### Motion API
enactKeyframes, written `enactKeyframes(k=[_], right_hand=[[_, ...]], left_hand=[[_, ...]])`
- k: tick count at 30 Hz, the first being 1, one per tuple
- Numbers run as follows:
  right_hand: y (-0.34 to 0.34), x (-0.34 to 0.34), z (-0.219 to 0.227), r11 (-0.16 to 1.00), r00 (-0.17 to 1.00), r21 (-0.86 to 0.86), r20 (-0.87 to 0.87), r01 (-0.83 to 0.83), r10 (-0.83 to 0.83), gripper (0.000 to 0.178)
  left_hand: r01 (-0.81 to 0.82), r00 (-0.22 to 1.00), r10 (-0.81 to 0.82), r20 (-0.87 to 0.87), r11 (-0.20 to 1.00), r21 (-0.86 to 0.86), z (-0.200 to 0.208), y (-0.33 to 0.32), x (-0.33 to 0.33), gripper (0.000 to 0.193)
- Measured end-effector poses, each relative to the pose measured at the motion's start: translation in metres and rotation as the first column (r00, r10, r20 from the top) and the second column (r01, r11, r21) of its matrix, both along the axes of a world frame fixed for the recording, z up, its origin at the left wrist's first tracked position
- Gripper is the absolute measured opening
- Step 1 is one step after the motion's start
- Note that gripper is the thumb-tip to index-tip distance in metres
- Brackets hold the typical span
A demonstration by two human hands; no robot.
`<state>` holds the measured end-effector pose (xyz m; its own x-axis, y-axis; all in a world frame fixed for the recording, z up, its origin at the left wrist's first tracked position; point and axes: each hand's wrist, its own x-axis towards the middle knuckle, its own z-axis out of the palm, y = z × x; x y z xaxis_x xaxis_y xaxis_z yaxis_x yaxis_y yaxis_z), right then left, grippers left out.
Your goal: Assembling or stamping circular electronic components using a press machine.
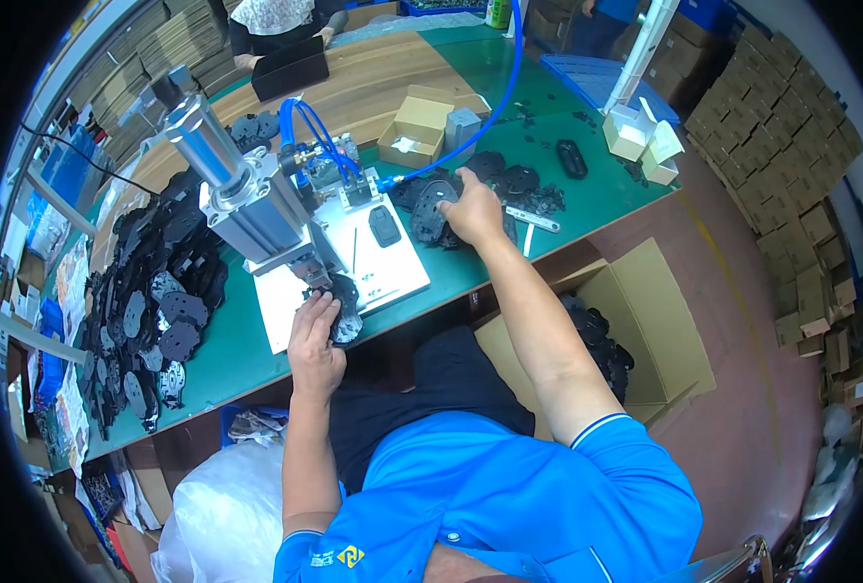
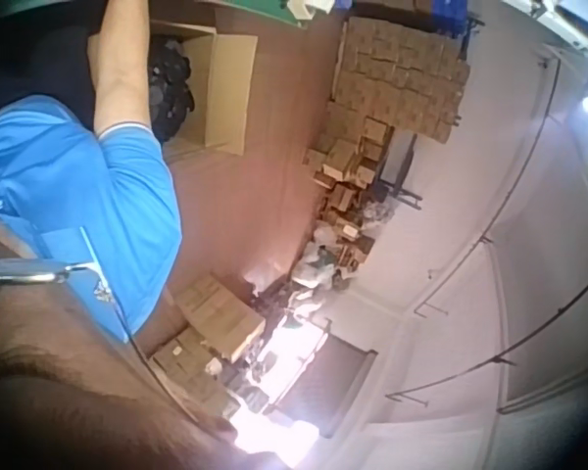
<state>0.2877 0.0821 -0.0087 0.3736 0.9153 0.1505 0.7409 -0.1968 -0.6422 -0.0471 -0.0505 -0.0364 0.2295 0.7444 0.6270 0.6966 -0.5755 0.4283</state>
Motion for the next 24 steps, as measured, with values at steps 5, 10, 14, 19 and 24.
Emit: enactKeyframes(k=[5, 10, 14, 19, 24], right_hand=[[-0.002, 0.007, 0.002, 0.986, 0.989, 0.162, -0.15, 0.035, -0.01, 0.063], [-0.013, 0.022, 0.014, 0.953, 0.933, 0.293, -0.358, 0.08, 0.031, 0.06], [-0.042, 0.045, 0.031, 0.935, 0.672, 0.292, -0.735, 0.199, 0.087, 0.056], [-0.127, 0.128, 0.01, 0.926, 0.3, 0.354, -0.905, 0.133, 0.303, 0.061], [-0.247, 0.204, -0.038, 0.993, 0.564, -0.075, -0.818, 0.091, -0.114, 0.063]], left_hand=[[-0.006, 1.0, 0.006, -0.012, 1.0, 0.008, 0.003, -0.001, 0.0, 0.056], [-0.011, 1.0, 0.011, -0.011, 1.0, 0.001, 0.002, -0.004, -0.002, 0.057], [-0.012, 1.0, 0.012, -0.016, 1.0, -0.019, 0.006, -0.009, -0.002, 0.058], [0.054, 0.997, -0.058, -0.052, 0.996, -0.077, -0.002, 0.001, -0.001, 0.063], [0.021, 0.997, -0.029, -0.068, 0.992, -0.125, 0.0, -0.002, -0.01, 0.076]])
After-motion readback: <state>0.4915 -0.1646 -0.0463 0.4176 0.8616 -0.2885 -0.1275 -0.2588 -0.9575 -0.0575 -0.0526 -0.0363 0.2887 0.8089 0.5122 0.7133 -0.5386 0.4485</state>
